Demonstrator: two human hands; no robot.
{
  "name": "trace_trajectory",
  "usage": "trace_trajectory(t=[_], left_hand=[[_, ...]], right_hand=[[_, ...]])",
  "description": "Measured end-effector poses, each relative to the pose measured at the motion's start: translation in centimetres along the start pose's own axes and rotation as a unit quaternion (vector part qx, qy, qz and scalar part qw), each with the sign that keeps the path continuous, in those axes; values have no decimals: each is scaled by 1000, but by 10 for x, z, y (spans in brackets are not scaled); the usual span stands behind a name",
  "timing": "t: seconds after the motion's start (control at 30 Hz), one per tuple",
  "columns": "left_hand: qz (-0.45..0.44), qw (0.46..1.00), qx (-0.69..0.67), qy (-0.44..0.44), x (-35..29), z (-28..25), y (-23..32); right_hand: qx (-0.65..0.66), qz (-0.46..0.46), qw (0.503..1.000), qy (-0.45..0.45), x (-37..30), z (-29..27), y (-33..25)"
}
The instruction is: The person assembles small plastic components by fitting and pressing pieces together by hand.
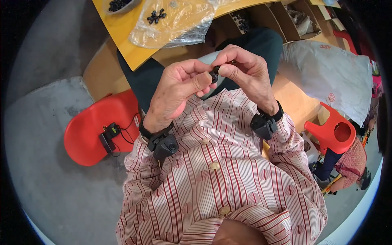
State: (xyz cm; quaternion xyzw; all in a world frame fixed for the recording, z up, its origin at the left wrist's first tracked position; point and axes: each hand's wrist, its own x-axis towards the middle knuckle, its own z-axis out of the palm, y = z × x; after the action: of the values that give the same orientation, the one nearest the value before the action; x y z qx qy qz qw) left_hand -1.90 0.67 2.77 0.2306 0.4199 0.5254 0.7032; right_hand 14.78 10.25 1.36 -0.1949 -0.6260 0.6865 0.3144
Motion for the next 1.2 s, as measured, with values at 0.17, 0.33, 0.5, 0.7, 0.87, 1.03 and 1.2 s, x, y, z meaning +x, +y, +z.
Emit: trace_trajectory(t=[0.17, 0.33, 0.5, 0.7, 0.87, 1.03, 1.2], left_hand=[[44, 998, -40, -22, -14, 8, 7], [71, 996, -52, -24, -22, 11, 8], [96, 995, -35, -14, -29, 14, 9], [102, 995, -5, 14, -33, 17, 11], [72, 997, -14, -8, -31, 17, 14], [68, 998, -8, -7, -28, 18, 14], [41, 999, -4, -5, -28, 18, 17]], right_hand=[[17, -29, 999, -28, 2, 9, -21], [44, -59, 996, -42, 1, 14, -23], [35, -54, 997, -53, -1, 16, -30], [-13, -108, 993, -52, 1, 14, -31], [-116, -167, 979, -24, 1, 12, -31], [-193, -216, 957, -3, 4, 8, -30], [-225, -249, 942, 0, 5, 6, -27]])
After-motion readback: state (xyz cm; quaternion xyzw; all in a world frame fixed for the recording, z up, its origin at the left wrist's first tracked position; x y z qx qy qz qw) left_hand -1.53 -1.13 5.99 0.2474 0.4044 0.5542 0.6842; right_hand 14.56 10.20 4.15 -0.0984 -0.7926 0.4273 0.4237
